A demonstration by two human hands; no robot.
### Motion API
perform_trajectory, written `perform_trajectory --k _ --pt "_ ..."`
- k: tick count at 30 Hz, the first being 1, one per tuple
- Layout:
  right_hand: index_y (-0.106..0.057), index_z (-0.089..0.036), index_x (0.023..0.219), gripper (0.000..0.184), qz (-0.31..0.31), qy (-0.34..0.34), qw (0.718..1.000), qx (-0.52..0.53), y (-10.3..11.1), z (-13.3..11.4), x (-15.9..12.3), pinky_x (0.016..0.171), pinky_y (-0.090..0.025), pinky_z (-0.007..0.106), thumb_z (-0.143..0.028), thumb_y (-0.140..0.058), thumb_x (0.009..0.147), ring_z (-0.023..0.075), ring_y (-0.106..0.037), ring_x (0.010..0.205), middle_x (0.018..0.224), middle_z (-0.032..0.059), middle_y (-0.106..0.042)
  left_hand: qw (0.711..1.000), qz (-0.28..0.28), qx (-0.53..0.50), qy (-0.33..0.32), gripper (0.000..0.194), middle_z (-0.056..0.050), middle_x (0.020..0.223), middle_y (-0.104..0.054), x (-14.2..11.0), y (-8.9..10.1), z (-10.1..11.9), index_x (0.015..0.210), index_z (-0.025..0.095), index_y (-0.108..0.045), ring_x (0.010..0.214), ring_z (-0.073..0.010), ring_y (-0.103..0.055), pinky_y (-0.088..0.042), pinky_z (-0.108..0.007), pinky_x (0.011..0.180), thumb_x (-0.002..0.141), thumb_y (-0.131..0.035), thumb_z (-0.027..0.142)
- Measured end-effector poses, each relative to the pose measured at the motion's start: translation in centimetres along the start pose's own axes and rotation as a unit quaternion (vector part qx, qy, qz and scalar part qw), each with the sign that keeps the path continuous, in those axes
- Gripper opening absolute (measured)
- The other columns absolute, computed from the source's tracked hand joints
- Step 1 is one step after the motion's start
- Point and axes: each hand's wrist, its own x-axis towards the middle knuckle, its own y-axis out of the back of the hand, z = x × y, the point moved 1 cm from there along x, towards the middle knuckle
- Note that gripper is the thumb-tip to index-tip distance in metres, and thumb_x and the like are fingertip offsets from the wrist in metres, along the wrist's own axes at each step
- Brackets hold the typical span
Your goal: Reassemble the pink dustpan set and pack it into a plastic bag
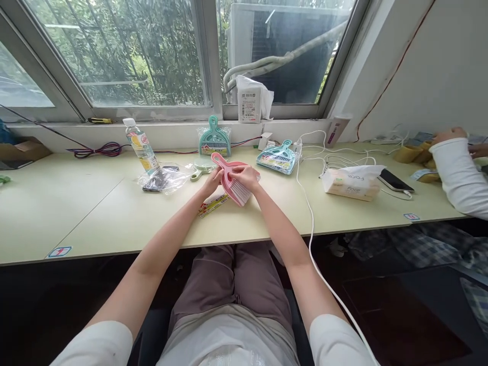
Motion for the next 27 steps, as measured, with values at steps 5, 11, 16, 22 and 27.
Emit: perform_trajectory --k 5,11,16,22,27 --pt "-0.078 -0.018 0.092 0.026 -0.017 0.026 0.997 -0.068 0.4 -1.0 -0.5 0.08 -0.051 0.026 -0.041 -0.069 0.081 0.0195 -0.071 0.092 0.1 0.006 -0.079 1.0 0.012 0.015 -0.023 0.03 -0.008 0.097 -0.068 0.0 0.2 -0.1 0.112 0.016 -0.058 0.077 -0.0164 -0.063 -0.053 -0.027 0.065 0.096 -0.041 0.036" --pt "-0.075 -0.018 0.099 0.033 -0.056 0.066 0.948 -0.307 0.7 -2.2 -1.0 0.084 -0.047 0.03 -0.046 -0.064 0.088 0.0248 -0.069 0.101 0.109 0.0107 -0.077 0.994 0.045 0.094 0.013 0.028 -0.001 0.064 -0.054 -0.4 0.7 0.1 0.071 0.017 -0.056 0.056 -0.0133 -0.051 -0.045 -0.026 0.053 0.092 -0.049 0.035" --pt "-0.075 -0.016 0.097 0.043 -0.06 0.082 0.914 -0.392 0.4 -2.5 -1.9 0.082 -0.045 0.033 -0.052 -0.052 0.095 0.0285 -0.069 0.101 0.112 0.0156 -0.074 0.988 0.032 0.15 0.004 0.035 0.001 0.055 -0.046 -0.4 1.1 0.1 0.058 0.019 -0.048 0.05 -0.0112 -0.043 -0.04 -0.025 0.051 0.091 -0.049 0.033" --pt "-0.078 -0.016 0.098 0.043 -0.043 0.076 0.919 -0.384 0.2 -2.2 -2.1 0.079 -0.043 0.03 -0.041 -0.043 0.101 0.0251 -0.07 0.098 0.107 0.0148 -0.076 0.979 0.009 0.205 -0.016 0.032 0.0 0.064 -0.055 -0.2 1.4 0.4 0.065 0.018 -0.053 0.061 -0.0137 -0.046 -0.04 -0.027 0.06 0.091 -0.048 0.037" --pt "-0.079 -0.018 0.099 0.049 -0.002 0.053 0.929 -0.367 0.2 -1.8 -2.0 0.077 -0.042 0.029 -0.036 -0.034 0.104 0.0221 -0.07 0.093 0.103 0.0114 -0.078 0.979 -0.019 0.204 -0.016 0.033 0.0 0.063 -0.05 -0.4 1.5 0.8 0.067 0.018 -0.051 0.059 -0.0132 -0.041 -0.033 -0.027 0.058 0.09 -0.047 0.042"
